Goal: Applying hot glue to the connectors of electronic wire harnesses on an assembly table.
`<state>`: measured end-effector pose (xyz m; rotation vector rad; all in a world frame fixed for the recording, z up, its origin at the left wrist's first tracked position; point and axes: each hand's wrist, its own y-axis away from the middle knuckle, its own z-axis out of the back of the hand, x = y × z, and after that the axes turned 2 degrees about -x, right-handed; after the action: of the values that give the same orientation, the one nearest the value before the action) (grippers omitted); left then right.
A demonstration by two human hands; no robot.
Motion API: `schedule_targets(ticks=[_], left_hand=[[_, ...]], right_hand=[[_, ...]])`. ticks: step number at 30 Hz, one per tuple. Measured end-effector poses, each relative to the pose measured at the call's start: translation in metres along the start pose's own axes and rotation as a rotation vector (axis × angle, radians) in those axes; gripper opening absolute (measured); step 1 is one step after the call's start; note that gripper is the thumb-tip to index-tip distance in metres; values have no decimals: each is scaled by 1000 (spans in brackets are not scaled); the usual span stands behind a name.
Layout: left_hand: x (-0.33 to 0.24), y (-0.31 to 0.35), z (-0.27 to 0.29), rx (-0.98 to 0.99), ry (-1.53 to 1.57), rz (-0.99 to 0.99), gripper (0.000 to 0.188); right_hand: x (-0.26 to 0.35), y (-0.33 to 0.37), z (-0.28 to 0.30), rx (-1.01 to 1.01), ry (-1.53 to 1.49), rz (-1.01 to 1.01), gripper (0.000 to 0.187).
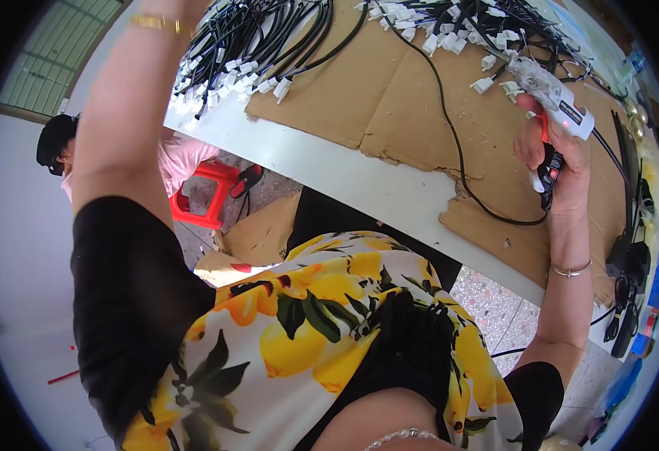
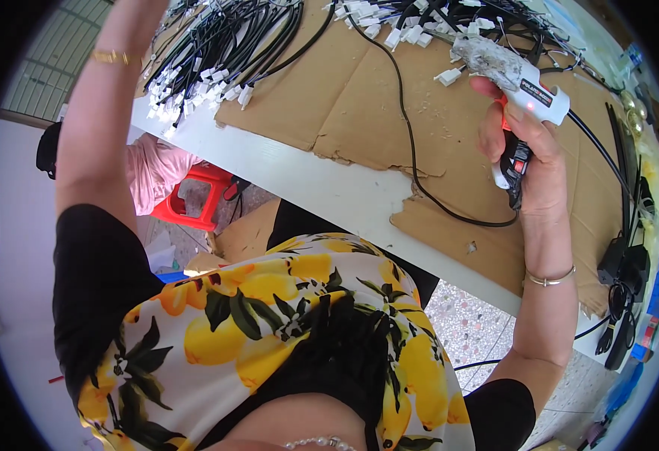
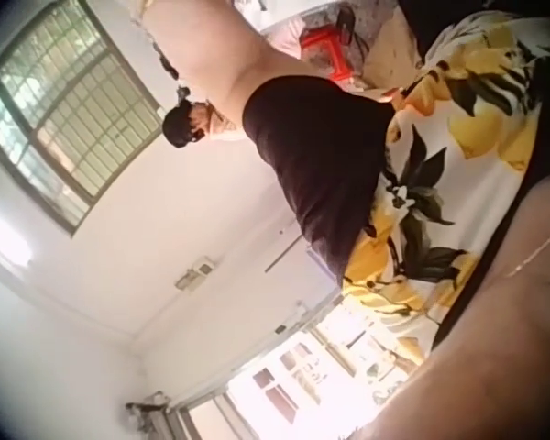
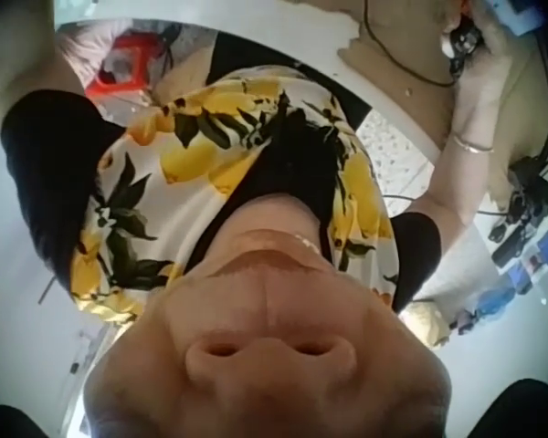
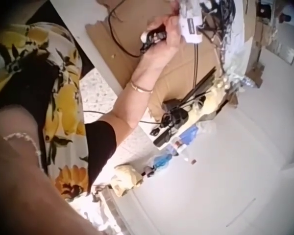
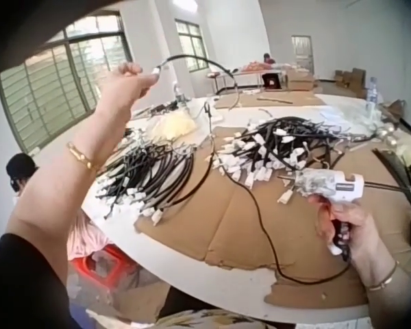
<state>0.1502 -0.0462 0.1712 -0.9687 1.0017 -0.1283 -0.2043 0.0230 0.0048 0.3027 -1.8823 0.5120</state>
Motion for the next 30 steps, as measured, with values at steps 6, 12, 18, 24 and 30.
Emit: schedule_targets(ticks=[6,12,18,24,30], left_hand=[[34,106,15,230,-59,369,22],[66,164,22,284,-106,274,25],[67,193,22,386,-219,265,26],[70,209,38,382,-468,-18,28],[59,208,41,367,-570,-218,30]], right_hand=[[1,2,1,-30,17,-23,49],[1,5,0,-20,16,-28,48],[-1,4,-5,-17,16,-17,47],[5,2,-8,-16,62,-33,47],[10,3,-9,8,63,-41,48]])
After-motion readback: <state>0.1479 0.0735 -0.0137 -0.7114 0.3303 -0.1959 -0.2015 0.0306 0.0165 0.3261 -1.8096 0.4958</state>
